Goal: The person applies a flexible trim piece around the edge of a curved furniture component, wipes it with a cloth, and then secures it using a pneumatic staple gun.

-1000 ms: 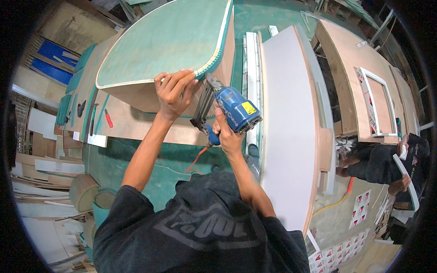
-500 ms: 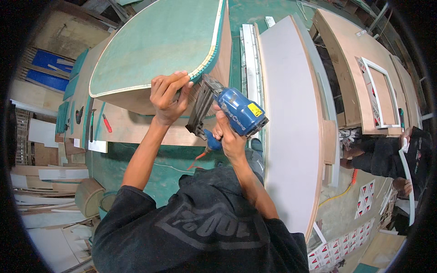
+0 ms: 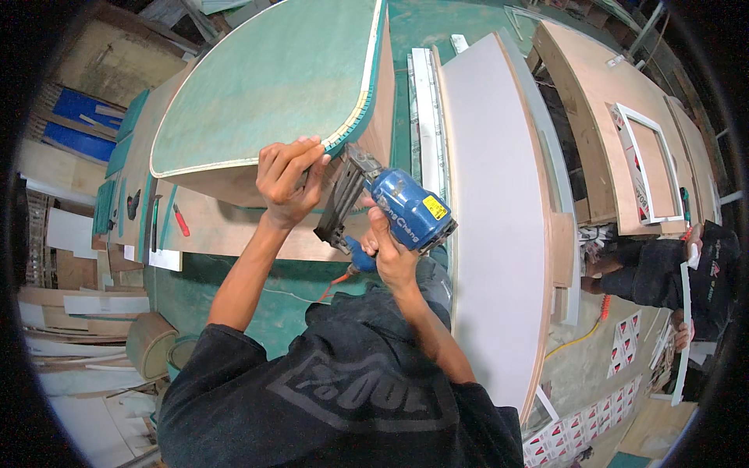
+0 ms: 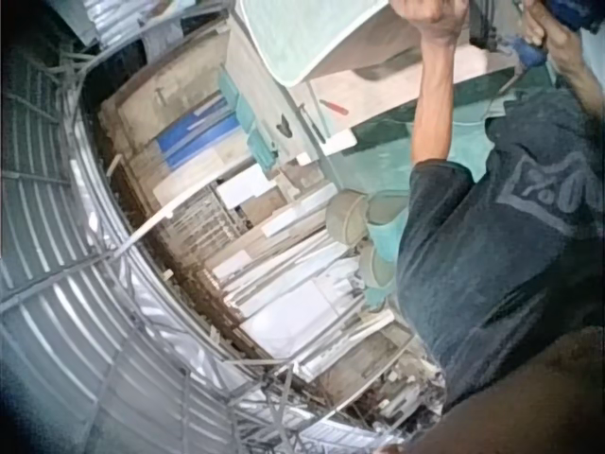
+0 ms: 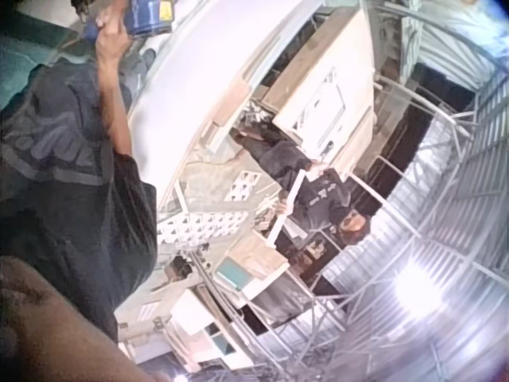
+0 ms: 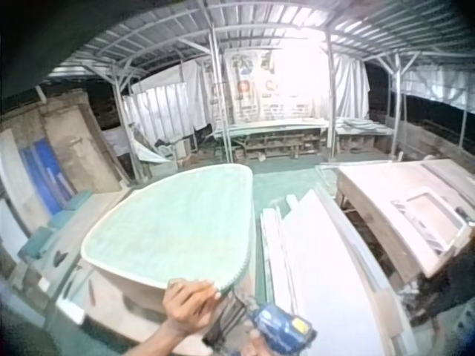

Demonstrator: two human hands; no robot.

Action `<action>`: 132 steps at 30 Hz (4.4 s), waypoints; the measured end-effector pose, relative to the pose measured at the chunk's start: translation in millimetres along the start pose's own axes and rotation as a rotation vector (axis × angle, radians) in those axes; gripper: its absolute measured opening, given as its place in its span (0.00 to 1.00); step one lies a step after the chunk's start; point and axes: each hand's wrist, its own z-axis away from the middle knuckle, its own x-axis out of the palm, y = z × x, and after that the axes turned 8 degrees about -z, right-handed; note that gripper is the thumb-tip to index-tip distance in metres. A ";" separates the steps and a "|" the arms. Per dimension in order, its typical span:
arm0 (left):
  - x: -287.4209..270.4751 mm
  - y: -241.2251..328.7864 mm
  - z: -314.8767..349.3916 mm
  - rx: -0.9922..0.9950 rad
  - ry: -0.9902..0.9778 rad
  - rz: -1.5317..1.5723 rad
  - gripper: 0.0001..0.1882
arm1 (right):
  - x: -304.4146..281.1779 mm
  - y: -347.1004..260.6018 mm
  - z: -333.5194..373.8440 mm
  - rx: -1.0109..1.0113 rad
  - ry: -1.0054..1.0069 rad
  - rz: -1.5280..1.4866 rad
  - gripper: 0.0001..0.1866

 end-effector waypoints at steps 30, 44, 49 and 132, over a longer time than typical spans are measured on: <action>10.9 8.1 -2.6 -0.057 0.044 -0.131 0.13 | 6.2 1.3 6.6 -0.042 0.019 0.039 0.16; 5.7 7.0 -0.6 -0.014 0.027 -0.157 0.12 | 3.6 3.2 7.1 -0.100 0.024 0.121 0.12; 5.0 5.2 -1.9 0.004 0.020 -0.178 0.11 | -3.6 4.9 -3.6 -0.050 -0.015 0.099 0.12; -16.8 -28.4 7.8 -0.049 -0.146 0.068 0.18 | 42.4 45.4 27.2 -0.138 0.137 -0.200 0.18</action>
